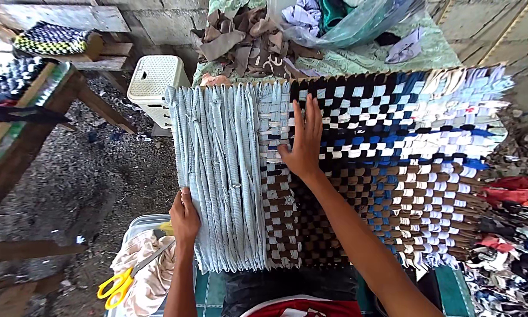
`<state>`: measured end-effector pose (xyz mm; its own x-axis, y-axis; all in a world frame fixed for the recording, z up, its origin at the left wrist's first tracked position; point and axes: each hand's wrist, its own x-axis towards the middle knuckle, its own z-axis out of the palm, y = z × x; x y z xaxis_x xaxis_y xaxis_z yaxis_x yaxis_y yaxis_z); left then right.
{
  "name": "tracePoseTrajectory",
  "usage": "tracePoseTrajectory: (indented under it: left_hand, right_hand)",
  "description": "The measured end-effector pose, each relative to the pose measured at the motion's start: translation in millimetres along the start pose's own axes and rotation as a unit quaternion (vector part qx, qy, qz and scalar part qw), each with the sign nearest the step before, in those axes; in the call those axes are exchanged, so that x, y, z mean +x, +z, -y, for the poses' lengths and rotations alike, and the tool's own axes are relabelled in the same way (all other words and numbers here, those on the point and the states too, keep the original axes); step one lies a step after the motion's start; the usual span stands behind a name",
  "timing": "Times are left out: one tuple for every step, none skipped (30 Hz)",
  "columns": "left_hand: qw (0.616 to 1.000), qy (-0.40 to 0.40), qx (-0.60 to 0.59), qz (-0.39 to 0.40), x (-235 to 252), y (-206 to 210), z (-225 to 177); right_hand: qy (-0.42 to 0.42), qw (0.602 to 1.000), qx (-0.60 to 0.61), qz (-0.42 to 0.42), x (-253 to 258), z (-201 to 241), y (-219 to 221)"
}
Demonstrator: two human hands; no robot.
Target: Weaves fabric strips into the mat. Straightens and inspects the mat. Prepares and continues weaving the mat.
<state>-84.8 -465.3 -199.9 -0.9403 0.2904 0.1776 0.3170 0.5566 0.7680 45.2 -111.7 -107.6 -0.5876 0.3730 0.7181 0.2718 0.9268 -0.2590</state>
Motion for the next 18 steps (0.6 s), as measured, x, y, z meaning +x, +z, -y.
tracePoseTrajectory:
  left_hand:
    - [1.0, -0.002, -0.001, 0.0, 0, 1, 0]
    - [1.0, -0.005, -0.002, 0.0, -1, 1, 0]
    - [1.0, -0.008, -0.001, 0.001, -2, 2, 1]
    - [1.0, -0.009, -0.001, 0.0, -2, 2, 1]
    - [1.0, -0.009, -0.002, -0.001, -1, 2, 1]
    - [1.0, -0.009, -0.003, -0.002, -1, 2, 1]
    - [1.0, -0.008, -0.006, -0.003, -2, 3, 1]
    - [1.0, -0.005, -0.009, -0.003, -1, 3, 1]
    - [1.0, -0.002, -0.014, -0.002, -1, 3, 1]
    - [1.0, 0.001, -0.018, 0.0, 0, 2, 1]
    - [1.0, 0.002, -0.021, 0.002, 0, 2, 2]
    - [1.0, 0.002, -0.022, 0.003, 0, 1, 2]
    - [1.0, 0.002, -0.022, 0.003, 0, 0, 1]
    - [1.0, 0.004, -0.021, 0.003, 0, -1, 2]
    - [1.0, 0.005, -0.019, 0.002, 0, -1, 2]
    - [1.0, 0.005, -0.016, 0.003, 0, -1, 2]
    - [1.0, 0.003, -0.016, 0.003, 0, -1, 2]
    - [1.0, 0.0, -0.016, 0.004, -1, 0, 2]
  right_hand:
    - [-0.025, 0.999, 0.022, 0.008, -2, -6, -3]
    - [-0.045, 0.998, 0.041, 0.02, -4, -11, -6]
    - [-0.055, 0.997, 0.057, 0.027, -6, -13, -9]
    - [-0.052, 0.996, 0.071, 0.029, -6, -13, -11]
    - [-0.039, 0.996, 0.078, 0.026, -6, -10, -12]
    - [-0.02, 0.997, 0.079, 0.016, -4, -4, -12]
    - [0.001, 0.997, 0.071, 0.0, -3, 3, -9]
    - [0.021, 0.998, 0.053, -0.016, -1, 10, -5]
    - [0.037, 0.999, 0.026, -0.027, 1, 16, -1]
    - [0.048, 0.998, 0.0, -0.033, 3, 20, 5]
    - [0.053, 0.998, -0.02, -0.034, 4, 21, 9]
    - [0.055, 0.997, -0.034, -0.031, 4, 21, 11]
    - [0.056, 0.997, -0.04, -0.022, 3, 19, 11]
    - [0.056, 0.998, -0.038, -0.009, 3, 16, 9]
    - [0.052, 0.998, -0.03, 0.002, 2, 13, 6]
    - [0.043, 0.999, -0.014, 0.008, 2, 10, 2]
    - [0.027, 1.0, 0.006, 0.014, 1, 6, -1]
    - [0.007, 0.999, 0.024, 0.022, 0, 1, -4]
